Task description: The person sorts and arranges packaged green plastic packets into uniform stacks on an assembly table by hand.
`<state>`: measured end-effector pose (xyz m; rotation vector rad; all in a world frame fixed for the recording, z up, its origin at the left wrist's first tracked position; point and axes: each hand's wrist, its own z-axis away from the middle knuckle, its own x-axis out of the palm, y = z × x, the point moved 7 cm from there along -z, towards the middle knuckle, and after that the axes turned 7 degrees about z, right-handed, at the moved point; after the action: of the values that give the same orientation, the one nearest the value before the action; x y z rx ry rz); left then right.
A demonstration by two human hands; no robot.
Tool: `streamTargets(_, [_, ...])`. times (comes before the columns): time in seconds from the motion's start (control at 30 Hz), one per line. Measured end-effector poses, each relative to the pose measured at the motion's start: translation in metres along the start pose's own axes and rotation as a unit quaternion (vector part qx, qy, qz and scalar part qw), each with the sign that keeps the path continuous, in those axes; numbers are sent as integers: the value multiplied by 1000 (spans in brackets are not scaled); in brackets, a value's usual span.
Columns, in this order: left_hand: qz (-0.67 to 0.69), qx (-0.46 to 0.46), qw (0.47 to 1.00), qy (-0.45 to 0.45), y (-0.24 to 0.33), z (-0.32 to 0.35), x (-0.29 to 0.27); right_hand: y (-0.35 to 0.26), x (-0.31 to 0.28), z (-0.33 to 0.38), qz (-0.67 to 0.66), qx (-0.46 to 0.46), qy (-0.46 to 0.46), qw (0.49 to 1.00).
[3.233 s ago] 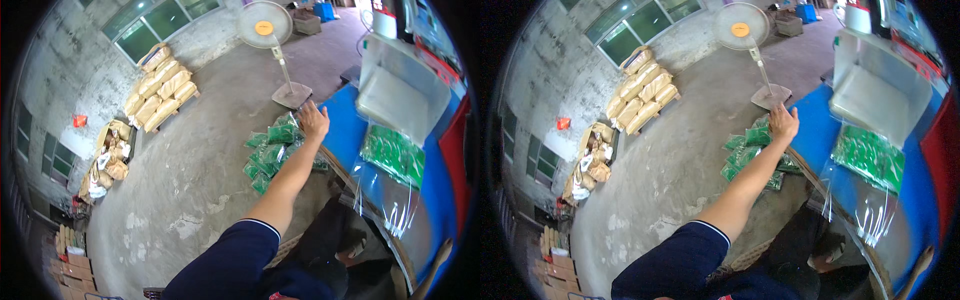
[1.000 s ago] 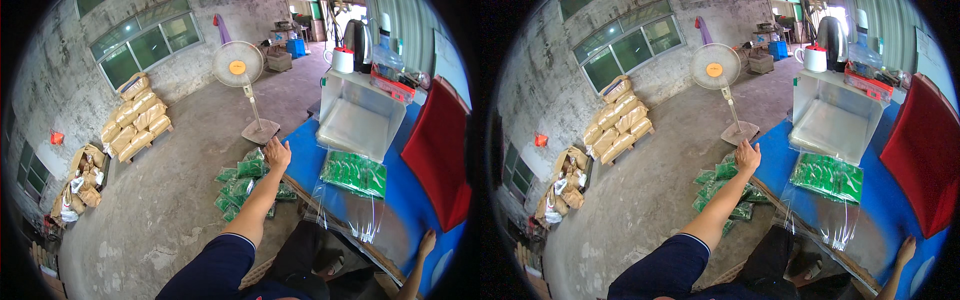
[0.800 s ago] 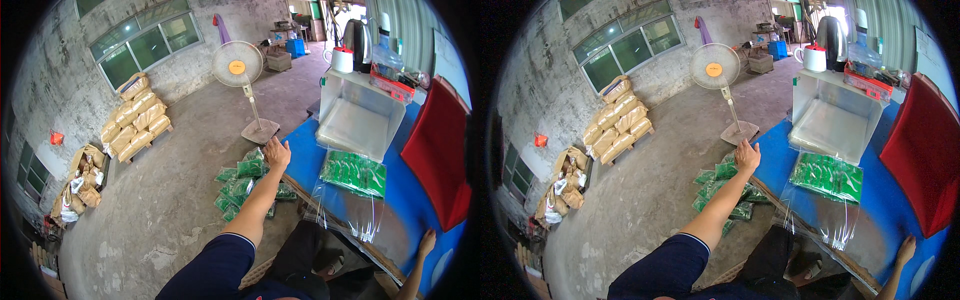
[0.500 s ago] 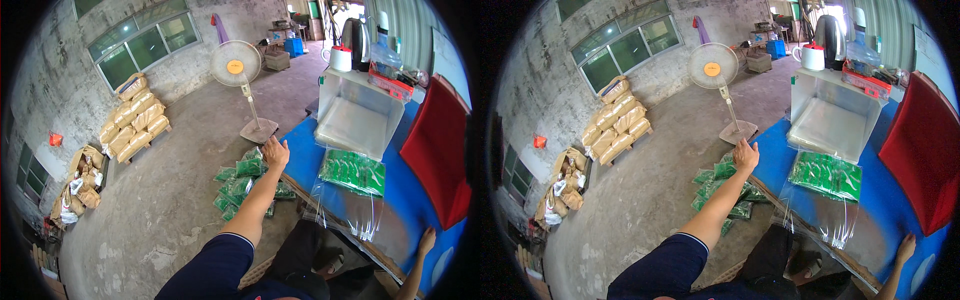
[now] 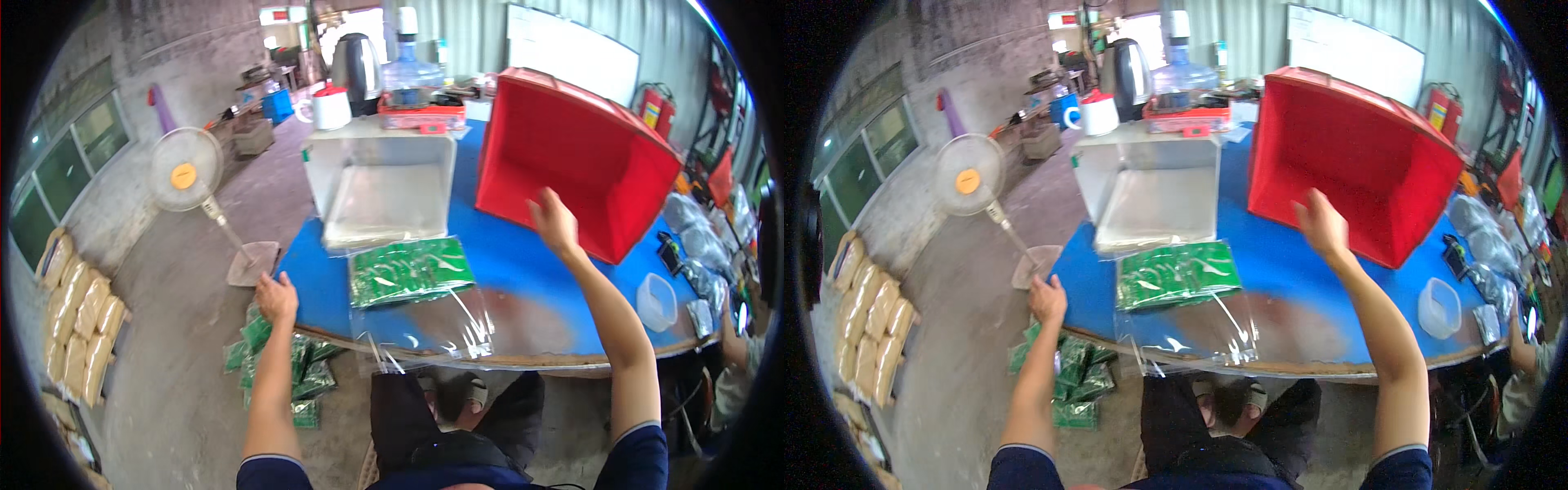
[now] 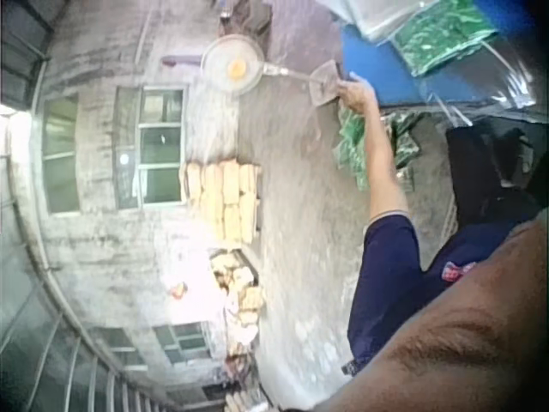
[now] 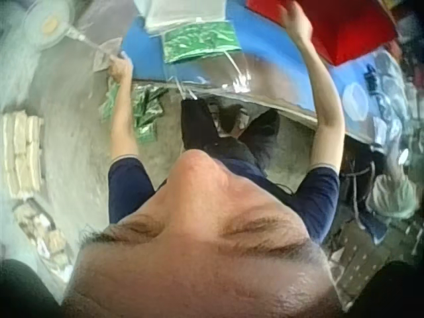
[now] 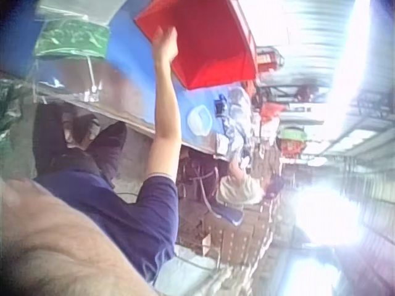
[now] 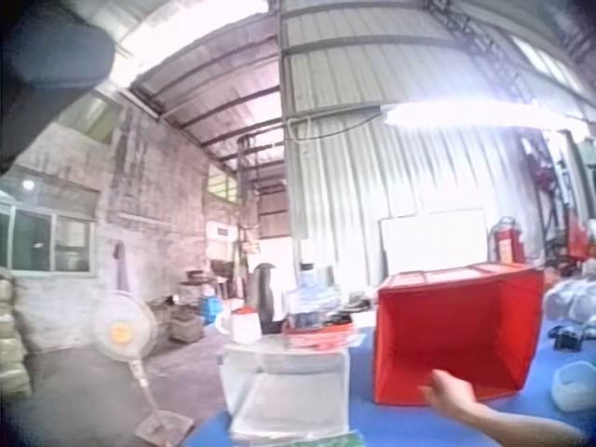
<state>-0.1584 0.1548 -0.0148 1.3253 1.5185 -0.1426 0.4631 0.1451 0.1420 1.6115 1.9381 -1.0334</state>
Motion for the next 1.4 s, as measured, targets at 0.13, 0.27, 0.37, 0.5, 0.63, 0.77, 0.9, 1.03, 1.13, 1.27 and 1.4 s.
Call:
streamTargets(0.13, [40,27,999,2,13,3,7,-138,-15,-81,-62,-131,34,989])
streamTargets(0.27, [69,13,997,-8,8,2,9,-214,22,-157,-35,-90,87,992])
streamTargets(0.37, [64,1,998,-6,-3,-1,16,-236,50,-195,30,32,46,998])
streamTargets(0.5, [53,-1,999,-9,3,3,17,-231,80,-223,92,113,-72,987])
streamTargets(0.63, [65,-6,998,-12,-4,0,8,-250,87,-234,74,108,-95,987])
streamTargets(0.77, [86,9,996,-7,15,3,9,-217,90,-253,-7,113,-80,990])
streamTargets(0.9, [92,22,995,18,5,5,14,-216,51,-235,3,95,-5,995])
streamTargets(1.03, [80,-11,997,-16,-5,0,29,-185,-27,-207,-139,45,205,968])
streamTargets(1.13, [70,15,995,74,-22,-9,18,-164,-51,-125,-379,47,20,924])
streamTargets(1.27, [109,22,991,74,-10,-8,13,-78,-33,32,-454,110,-70,882])
streamTargets(1.4, [302,125,940,99,35,30,-18,-37,-44,163,-396,189,-62,897])
